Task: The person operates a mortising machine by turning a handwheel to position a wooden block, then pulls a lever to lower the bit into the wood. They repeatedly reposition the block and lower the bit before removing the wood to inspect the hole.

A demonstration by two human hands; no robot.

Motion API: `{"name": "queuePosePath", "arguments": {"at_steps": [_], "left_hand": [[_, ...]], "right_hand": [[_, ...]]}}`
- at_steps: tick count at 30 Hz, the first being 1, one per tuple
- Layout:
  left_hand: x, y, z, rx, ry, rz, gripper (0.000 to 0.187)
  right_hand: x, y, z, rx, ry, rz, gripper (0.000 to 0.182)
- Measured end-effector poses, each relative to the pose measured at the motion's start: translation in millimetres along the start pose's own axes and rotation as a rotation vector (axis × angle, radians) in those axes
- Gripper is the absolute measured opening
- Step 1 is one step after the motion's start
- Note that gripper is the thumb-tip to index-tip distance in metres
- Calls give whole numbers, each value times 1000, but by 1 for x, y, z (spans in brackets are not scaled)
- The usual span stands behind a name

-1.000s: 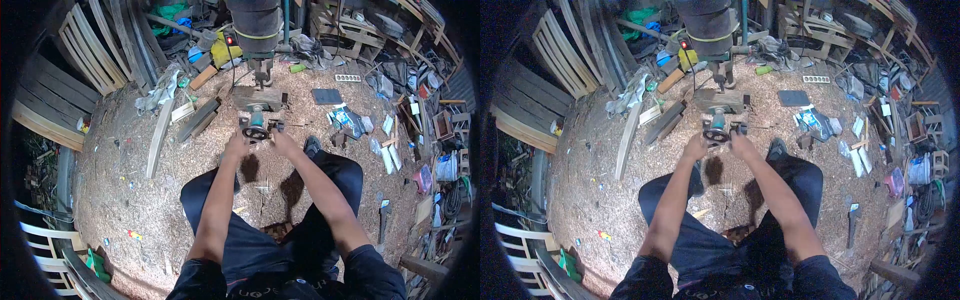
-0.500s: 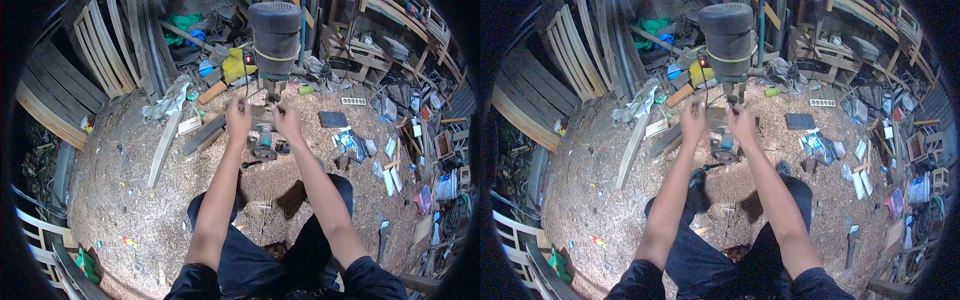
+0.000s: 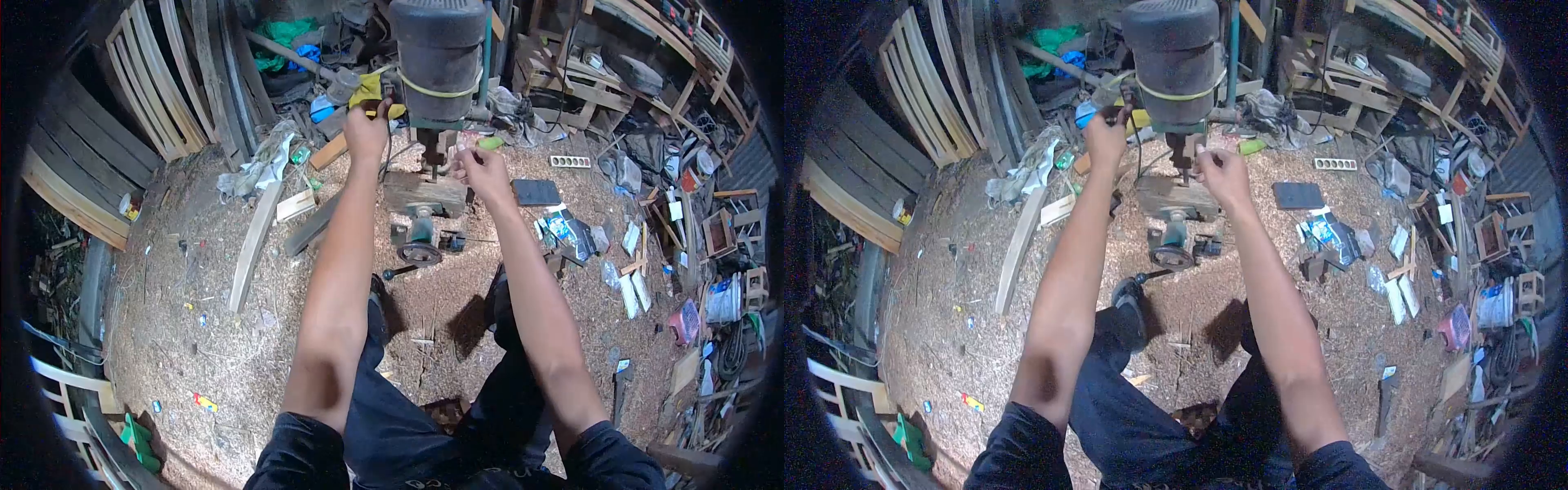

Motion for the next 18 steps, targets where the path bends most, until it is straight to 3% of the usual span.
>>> {"name": "queuePosePath", "arguments": {"at_steps": [3, 6, 7, 9, 11, 13, 15, 18], "left_hand": [[-1, -11, 3, 48, 13, 27, 34], [-29, -30, 7, -39, -76, -13, 34], [-39, -68, 21, -76, -113, 76, 35], [-89, -86, 11, -93, -339, 6, 33], [-142, -88, -13, 73, -465, -154, 28], [-190, -133, -16, -6, -509, -152, 24], [-228, -113, -46, 69, -578, -198, 22], [-251, -83, -73, 114, -586, -216, 22]], "right_hand": [[-4, 27, -1, -54, -6, 87, 37], [-20, 46, -11, -465, -23, -11, 36], [-29, 47, -15, -580, -68, 84, 35], [-49, 58, -22, -732, -170, 54, 35], [-67, 79, -25, -872, -230, -19, 37], [-87, 91, -29, -824, -244, 24, 37], [-116, 84, -27, -814, -321, 141, 36], [-150, 80, -25, -967, -404, -29, 36]]}}
Point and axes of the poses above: each hand's wrist, its own x-axis towards the middle knuckle, its own z-axis out of the palm, y = z × x, the point moved 1 cm from there along x, towards the middle knuckle, and after that the axes turned 9 degrees about -y, right-handed, at the moved point
